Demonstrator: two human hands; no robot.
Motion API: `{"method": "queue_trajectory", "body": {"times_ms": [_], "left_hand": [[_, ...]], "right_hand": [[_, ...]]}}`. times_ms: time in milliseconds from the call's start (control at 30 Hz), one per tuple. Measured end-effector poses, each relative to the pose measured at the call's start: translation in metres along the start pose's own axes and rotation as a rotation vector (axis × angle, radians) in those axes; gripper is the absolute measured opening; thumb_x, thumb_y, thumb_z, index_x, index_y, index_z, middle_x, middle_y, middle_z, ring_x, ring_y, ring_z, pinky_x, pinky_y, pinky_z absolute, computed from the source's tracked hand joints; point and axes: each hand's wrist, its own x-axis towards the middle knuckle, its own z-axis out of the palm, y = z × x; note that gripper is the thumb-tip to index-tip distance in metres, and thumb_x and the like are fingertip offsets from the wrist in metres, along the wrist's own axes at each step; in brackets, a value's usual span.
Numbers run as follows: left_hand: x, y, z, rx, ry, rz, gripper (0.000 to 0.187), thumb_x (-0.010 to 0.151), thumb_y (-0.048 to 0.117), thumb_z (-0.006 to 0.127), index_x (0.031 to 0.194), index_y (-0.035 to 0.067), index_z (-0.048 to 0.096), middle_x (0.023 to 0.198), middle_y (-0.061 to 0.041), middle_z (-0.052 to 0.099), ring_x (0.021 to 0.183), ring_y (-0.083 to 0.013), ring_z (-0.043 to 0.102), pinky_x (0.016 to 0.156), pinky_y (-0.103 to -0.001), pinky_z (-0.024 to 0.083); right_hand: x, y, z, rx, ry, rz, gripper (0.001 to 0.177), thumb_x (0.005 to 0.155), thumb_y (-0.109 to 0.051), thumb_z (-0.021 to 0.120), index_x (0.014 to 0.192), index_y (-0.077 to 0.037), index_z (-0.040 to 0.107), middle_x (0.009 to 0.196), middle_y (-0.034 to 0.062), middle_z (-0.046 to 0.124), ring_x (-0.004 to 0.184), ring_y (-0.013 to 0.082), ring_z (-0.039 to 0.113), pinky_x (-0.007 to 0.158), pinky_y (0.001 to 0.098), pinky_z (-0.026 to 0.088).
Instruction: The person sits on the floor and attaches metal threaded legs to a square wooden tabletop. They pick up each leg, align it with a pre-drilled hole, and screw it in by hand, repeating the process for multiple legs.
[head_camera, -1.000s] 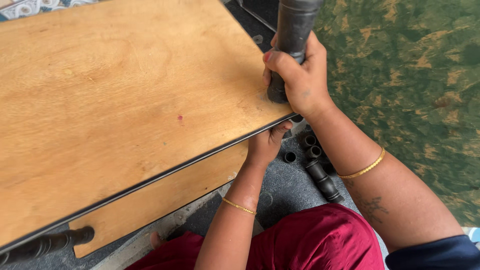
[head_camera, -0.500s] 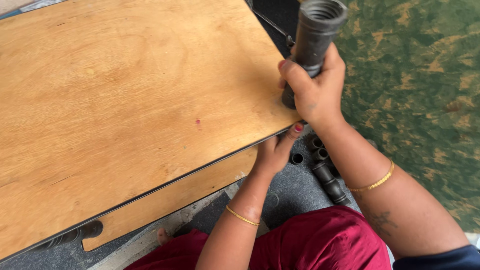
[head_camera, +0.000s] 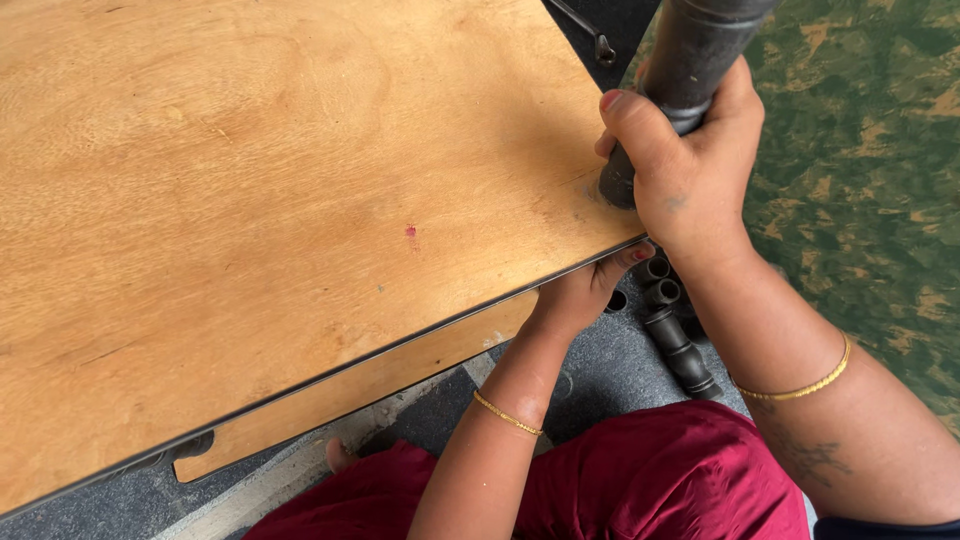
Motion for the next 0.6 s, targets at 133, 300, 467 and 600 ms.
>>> {"method": "queue_trajectory", "body": {"times_ms": [133,300,467,600], "left_hand": [[0.004,0.008,-0.004,0.018,-0.009,-0.005,0.048,0.103,0.05,0.061,0.123,0.008,0.07,0.117,-0.006,0.076,0.112,-0.0204,0.072,0.097,-0.034,0.056],[-0.007,0.009,-0.008,-0.181,-0.038,-0.011,0.065,0.096,0.05,0.073,0.133,-0.002,0.059,0.128,-0.011,0.066,0.121,-0.0221,0.062,0.105,-0.036,0.05],[-0.062,-0.01,-0.044,-0.548,0.064,-0.447,0.061,0.083,0.044,0.083,0.125,0.002,0.07,0.114,-0.018,0.07,0.106,-0.0242,0.067,0.1,-0.045,0.052],[-0.105,0.007,-0.128,-0.888,0.335,-0.341,0.035,0.092,0.03,0.084,0.092,0.005,0.059,0.119,-0.011,0.064,0.122,-0.0216,0.063,0.118,-0.053,0.044]], "right_hand": [[-0.008,0.007,0.001,-0.067,0.01,-0.068,0.028,0.102,-0.005,0.071,0.119,-0.002,0.05,0.094,0.0066,0.065,0.077,0.0159,0.07,0.074,0.0319,0.06],[-0.004,0.012,-0.005,0.025,-0.043,-0.092,0.029,0.106,-0.006,0.072,0.122,-0.001,0.049,0.097,0.007,0.065,0.078,0.0155,0.07,0.074,0.0316,0.06],[-0.01,0.013,-0.004,0.024,-0.012,-0.063,0.035,0.104,-0.011,0.076,0.124,-0.004,0.048,0.098,0.0061,0.065,0.082,0.0149,0.069,0.078,0.0329,0.059],[-0.013,0.009,-0.002,0.01,0.039,-0.043,0.036,0.102,-0.011,0.075,0.124,-0.006,0.048,0.101,0.0051,0.065,0.084,0.0156,0.07,0.078,0.032,0.059]]}}
